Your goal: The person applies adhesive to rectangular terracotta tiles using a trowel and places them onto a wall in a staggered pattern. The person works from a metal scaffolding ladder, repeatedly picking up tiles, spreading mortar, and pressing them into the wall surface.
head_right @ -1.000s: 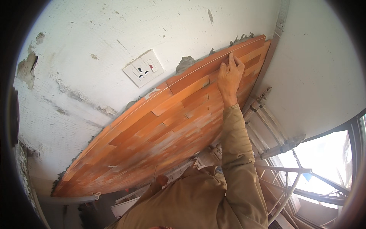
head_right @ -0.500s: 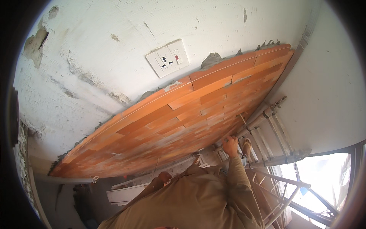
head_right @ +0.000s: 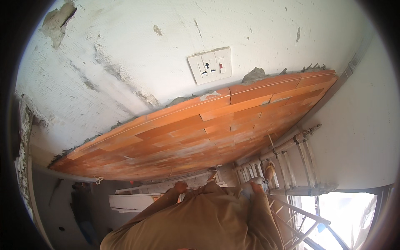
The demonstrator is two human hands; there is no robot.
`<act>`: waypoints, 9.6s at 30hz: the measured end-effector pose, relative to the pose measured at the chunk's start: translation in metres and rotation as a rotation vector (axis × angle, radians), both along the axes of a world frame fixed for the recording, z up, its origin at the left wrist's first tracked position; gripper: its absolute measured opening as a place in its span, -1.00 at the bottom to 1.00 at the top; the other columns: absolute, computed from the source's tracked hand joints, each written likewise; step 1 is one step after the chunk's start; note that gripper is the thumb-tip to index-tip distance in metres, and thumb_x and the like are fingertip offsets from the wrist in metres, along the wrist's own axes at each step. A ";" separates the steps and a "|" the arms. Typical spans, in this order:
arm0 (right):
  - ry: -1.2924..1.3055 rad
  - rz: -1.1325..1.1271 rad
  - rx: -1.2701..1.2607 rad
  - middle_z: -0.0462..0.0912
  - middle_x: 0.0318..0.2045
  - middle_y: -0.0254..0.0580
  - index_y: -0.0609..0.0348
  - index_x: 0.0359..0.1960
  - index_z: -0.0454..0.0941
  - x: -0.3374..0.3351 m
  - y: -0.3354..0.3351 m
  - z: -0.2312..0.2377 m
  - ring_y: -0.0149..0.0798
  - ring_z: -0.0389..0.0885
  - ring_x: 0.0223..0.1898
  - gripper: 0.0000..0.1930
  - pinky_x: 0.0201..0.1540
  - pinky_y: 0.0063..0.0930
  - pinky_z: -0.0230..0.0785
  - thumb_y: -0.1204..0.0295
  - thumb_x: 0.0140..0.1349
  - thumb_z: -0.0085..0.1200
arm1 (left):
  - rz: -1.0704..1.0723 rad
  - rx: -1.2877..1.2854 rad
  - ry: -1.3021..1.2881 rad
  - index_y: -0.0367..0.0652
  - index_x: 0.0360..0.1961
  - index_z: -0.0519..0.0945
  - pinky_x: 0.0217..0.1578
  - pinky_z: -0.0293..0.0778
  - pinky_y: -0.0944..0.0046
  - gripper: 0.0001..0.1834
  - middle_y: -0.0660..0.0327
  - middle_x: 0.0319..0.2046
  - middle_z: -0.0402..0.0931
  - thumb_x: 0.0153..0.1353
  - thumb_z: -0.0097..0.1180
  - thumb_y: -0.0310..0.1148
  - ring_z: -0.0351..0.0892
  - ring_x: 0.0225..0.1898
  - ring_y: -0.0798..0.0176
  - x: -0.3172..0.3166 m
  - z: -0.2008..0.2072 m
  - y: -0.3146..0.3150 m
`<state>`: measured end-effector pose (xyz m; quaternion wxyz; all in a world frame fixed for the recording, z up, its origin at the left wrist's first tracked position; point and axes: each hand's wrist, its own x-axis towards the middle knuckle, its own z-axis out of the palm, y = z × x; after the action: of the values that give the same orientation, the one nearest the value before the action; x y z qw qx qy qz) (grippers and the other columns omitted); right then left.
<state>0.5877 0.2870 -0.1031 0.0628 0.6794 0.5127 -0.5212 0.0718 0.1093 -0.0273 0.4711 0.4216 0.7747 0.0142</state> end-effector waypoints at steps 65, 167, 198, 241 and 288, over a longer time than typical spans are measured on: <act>0.859 -1.149 -0.215 0.32 0.39 0.10 0.30 0.45 0.17 0.048 0.019 0.077 -0.04 0.37 0.33 0.03 0.38 -0.26 0.14 -0.35 0.21 0.01 | -0.674 0.185 -0.216 -0.31 0.15 0.54 -0.05 0.53 0.12 -0.54 -0.09 -0.11 0.65 0.35 0.15 -0.21 0.66 -0.08 0.04 0.267 0.270 0.227; 0.204 -0.479 0.083 0.19 0.40 0.39 0.23 0.53 -0.14 0.039 0.071 0.026 0.36 0.13 0.43 0.07 0.47 -0.15 -0.01 -0.13 0.15 0.10 | -0.673 0.947 0.606 -0.27 -0.31 0.75 -0.24 0.56 0.07 -0.66 -0.09 -0.43 0.68 0.10 0.35 -0.16 0.70 -0.31 -0.03 0.352 0.556 0.473; 0.753 -0.499 1.429 0.69 -0.03 0.02 0.25 0.10 0.63 0.110 0.428 0.467 -0.15 0.63 -0.02 -0.61 0.07 -0.32 0.42 0.29 0.33 0.10 | -0.681 0.971 0.633 -0.30 -0.31 0.71 -0.26 0.57 0.10 -0.69 0.01 -0.48 0.68 0.03 0.35 -0.25 0.68 -0.39 0.01 0.358 0.552 0.468; 0.699 -0.349 1.226 0.63 0.07 0.06 0.31 0.12 0.59 0.119 0.428 0.483 -0.06 0.55 0.16 -0.61 0.21 -0.25 0.36 0.31 0.37 0.09 | -0.621 0.965 0.637 -0.31 -0.33 0.69 -0.31 0.55 0.06 -0.73 0.00 -0.55 0.65 0.09 0.31 -0.28 0.68 -0.41 -0.03 0.362 0.549 0.468; -0.257 -0.103 1.898 0.54 0.15 -0.50 -0.08 0.14 0.61 0.096 0.399 0.504 -0.22 0.40 0.16 -0.58 0.18 -0.15 0.28 0.35 0.20 0.24 | -0.618 1.010 0.611 -0.28 -0.36 0.66 -0.27 0.51 0.01 -0.76 0.01 -0.52 0.64 0.11 0.23 -0.28 0.66 -0.39 -0.05 0.357 0.542 0.469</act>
<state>0.6841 0.6859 0.4006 -0.4811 0.5207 0.6798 0.1877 0.4292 0.5785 0.5143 -0.0426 0.7781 0.6151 0.1197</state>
